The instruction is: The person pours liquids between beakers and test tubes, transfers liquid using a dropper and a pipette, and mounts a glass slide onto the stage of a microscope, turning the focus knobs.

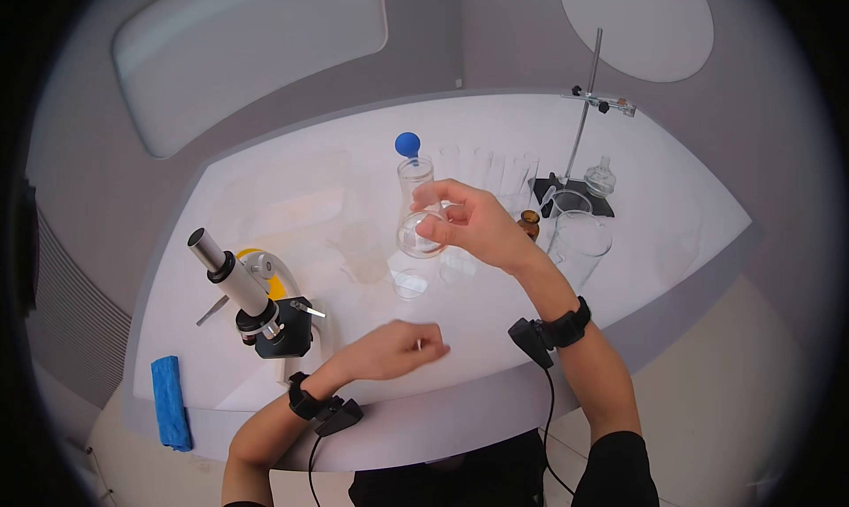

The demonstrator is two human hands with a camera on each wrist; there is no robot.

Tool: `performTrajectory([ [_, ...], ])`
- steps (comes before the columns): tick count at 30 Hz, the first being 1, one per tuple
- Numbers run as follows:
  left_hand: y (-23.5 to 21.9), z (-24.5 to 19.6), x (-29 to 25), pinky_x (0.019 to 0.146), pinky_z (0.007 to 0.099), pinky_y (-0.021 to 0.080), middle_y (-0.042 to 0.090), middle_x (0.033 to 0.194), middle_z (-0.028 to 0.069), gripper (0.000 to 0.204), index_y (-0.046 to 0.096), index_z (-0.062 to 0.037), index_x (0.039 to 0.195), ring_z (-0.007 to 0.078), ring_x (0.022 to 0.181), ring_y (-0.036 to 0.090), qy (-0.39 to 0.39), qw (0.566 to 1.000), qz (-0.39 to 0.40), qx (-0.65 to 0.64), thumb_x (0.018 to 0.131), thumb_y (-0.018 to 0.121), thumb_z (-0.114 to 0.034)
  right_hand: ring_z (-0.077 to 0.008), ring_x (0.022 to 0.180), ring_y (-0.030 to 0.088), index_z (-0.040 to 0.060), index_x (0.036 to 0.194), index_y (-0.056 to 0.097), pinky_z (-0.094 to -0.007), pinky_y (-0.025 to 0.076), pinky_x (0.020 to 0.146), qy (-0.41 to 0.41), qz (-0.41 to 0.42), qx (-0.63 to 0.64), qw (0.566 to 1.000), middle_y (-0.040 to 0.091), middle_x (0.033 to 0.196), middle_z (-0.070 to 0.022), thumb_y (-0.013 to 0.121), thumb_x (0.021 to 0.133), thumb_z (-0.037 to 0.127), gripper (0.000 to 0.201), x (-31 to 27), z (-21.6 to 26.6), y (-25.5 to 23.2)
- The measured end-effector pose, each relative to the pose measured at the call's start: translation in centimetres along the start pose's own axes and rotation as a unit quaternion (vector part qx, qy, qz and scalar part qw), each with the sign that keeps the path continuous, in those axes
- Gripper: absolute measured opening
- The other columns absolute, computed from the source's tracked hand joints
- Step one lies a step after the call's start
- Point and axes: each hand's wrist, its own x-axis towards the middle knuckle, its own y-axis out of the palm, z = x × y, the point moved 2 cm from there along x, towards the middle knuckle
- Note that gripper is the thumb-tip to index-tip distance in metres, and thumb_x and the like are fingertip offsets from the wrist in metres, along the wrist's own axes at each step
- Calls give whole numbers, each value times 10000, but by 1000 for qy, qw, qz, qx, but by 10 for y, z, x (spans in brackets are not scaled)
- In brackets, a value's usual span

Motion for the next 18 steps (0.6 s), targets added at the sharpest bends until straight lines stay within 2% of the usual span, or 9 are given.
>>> performTrajectory([
  [2, 12, -4, -7, 641, 352, 450, 607, 718, 82, 361, 614, -54, 901, 222, 683, 598, -5, 980, 165, 108, 948, 565, -408, -140, 927, 626, 13, 1215, 567, -294, 557, 781, -9, 1, -7, 1000, 606, 1147, -81, 717, 881, 194, 408, 6, 12, 2],
  [3, 14, -6, -8, 641, 352, 450, 607, 718, 82, 361, 614, -54, 901, 222, 683, 598, -5, 981, 163, 107, 948, 565, -408, -145, 932, 628, 9, 1217, 565, -303, 565, 776, -21, -3, -3, 1000, 607, 1145, -86, 718, 880, 192, 413, 9, 17, 3],
  [5, 18, -8, -9, 657, 399, 464, 646, 765, 100, 393, 619, -59, 904, 282, 731, 631, 6, 973, 184, 141, 912, 582, -450, -150, 938, 631, 5, 1220, 564, -311, 573, 772, -31, -6, 3, 1000, 609, 1144, -90, 718, 879, 191, 418, 14, 25, 4],
  [18, 18, -4, -9, 654, 382, 445, 599, 804, 67, 300, 584, -93, 959, 250, 739, 603, 35, 964, 206, 161, 893, 641, -380, -150, 913, 632, 8, 1207, 589, -297, 574, 740, -75, -45, 2, 996, 614, 1122, -92, 722, 862, 254, 444, 28, 28, -1],
])
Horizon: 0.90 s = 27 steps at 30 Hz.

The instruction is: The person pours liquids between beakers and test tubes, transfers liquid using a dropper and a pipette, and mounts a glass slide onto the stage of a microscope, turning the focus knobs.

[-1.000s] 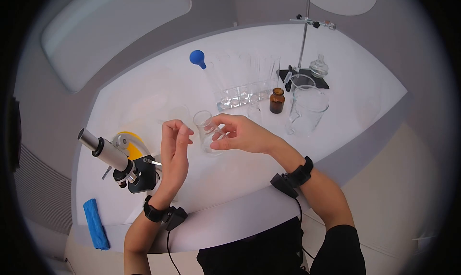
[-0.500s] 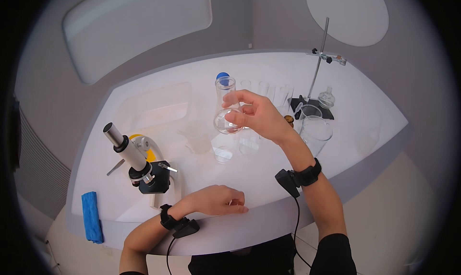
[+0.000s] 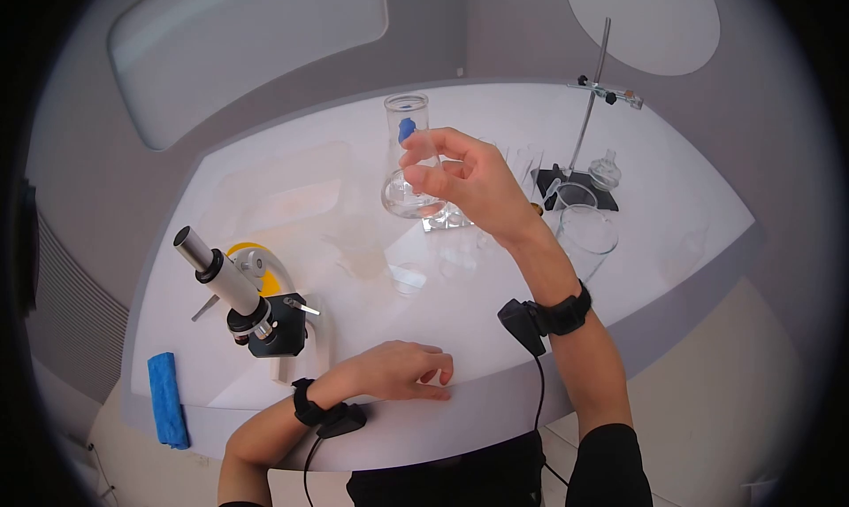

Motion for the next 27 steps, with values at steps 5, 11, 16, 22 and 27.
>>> performTrajectory([
  [5, 2, 1, -1, 655, 383, 441, 590, 793, 63, 278, 571, -93, 951, 250, 741, 598, 2, 1000, -9, 13, 883, 659, -348, -144, 906, 623, 10, 1197, 599, -287, 570, 729, -10, -15, 1, 1000, 607, 1133, -90, 739, 850, 273, 458, 0, 3, -2],
  [11, 1, 0, -1, 654, 380, 439, 587, 783, 57, 263, 568, -94, 945, 248, 735, 596, 2, 1000, -14, 15, 884, 667, -330, -118, 868, 613, 9, 1190, 600, -290, 581, 713, -29, -13, -21, 999, 603, 1151, -90, 745, 851, 257, 444, 0, 4, -5],
  [16, -1, -2, -1, 682, 411, 440, 602, 809, 94, 267, 552, -74, 914, 294, 779, 604, -14, 1000, -5, -3, 857, 680, -302, -96, 844, 610, -1, 1176, 602, -278, 600, 694, -36, -13, 5, 999, 601, 1168, -99, 734, 861, 220, 408, -1, 10, -3],
  [22, -2, -2, 0, 677, 409, 441, 603, 810, 93, 269, 554, -74, 906, 292, 773, 606, -13, 1000, -4, -5, 857, 682, -306, -102, 852, 612, -1, 1196, 596, -292, 610, 704, -43, -12, -7, 999, 602, 1163, -103, 730, 864, 229, 425, 0, 11, -4],
  [27, -2, -1, 0, 666, 410, 440, 602, 801, 90, 273, 554, -75, 906, 291, 760, 606, -3, 1000, -9, -2, 858, 685, -310, -106, 860, 612, -3, 1196, 597, -291, 609, 706, -50, -15, -14, 999, 606, 1155, -103, 729, 865, 241, 431, 1, 14, -5],
])
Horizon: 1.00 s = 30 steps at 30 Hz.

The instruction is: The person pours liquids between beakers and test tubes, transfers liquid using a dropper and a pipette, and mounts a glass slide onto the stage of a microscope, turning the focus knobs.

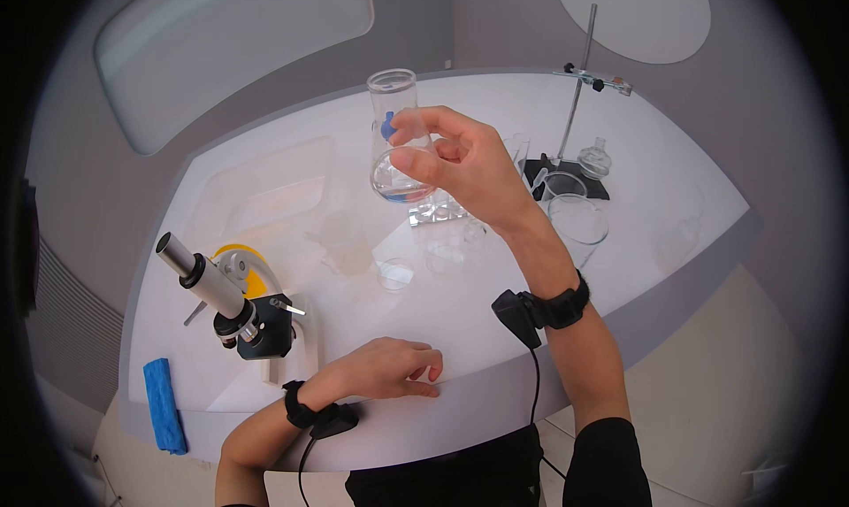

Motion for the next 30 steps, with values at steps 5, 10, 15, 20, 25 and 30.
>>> performTrajectory([
  [5, -1, -1, 0, 653, 409, 437, 600, 793, 83, 271, 555, -74, 910, 285, 749, 604, -4, 1000, 2, -1, 864, 686, -307, -105, 858, 612, -5, 1217, 591, -289, 607, 714, 0, -3, 4, 1000, 613, 1144, -104, 737, 861, 263, 469, 0, 2, -3],
  [10, 0, 0, 0, 657, 407, 440, 600, 790, 82, 274, 557, -76, 915, 285, 749, 604, -2, 1000, 1, 4, 867, 685, -313, -104, 857, 615, -5, 1235, 584, -281, 599, 714, -4, -17, -18, 1000, 630, 1120, -109, 739, 859, 279, 496, 0, 0, -6],
  [15, 0, 1, 0, 662, 405, 444, 598, 788, 82, 279, 557, -79, 919, 285, 755, 606, -4, 1000, 4, 5, 870, 685, -323, -114, 864, 620, -5, 1247, 579, -284, 594, 719, -6, -20, -5, 1000, 635, 1117, -116, 738, 860, 281, 507, 0, 1, -4],
  [20, -1, 0, 0, 660, 405, 446, 597, 788, 80, 277, 561, -81, 919, 281, 754, 606, -6, 1000, 6, 11, 871, 684, -324, -121, 864, 621, 2, 1254, 577, -285, 594, 720, -9, -23, -6, 1000, 634, 1131, -123, 742, 857, 291, 519, 0, 0, -6],
  [25, -1, 0, 0, 657, 404, 446, 596, 786, 78, 275, 562, -80, 915, 278, 747, 606, -5, 1000, 5, 9, 869, 687, -322, -106, 819, 605, 16, 1246, 590, -267, 569, 715, 5, -27, -7, 1000, 643, 1122, -107, 753, 848, 310, 521, 0, 1, -5],
  [30, 0, 1, -1, 656, 404, 446, 596, 784, 78, 274, 563, -78, 914, 278, 740, 605, -2, 1000, 1, 11, 868, 689, -317, -74, 765, 575, 22, 1231, 604, -231, 527, 702, -9, -36, -37, 999, 653, 1096, -87, 755, 845, 330, 517, 0, -5, -7],
])
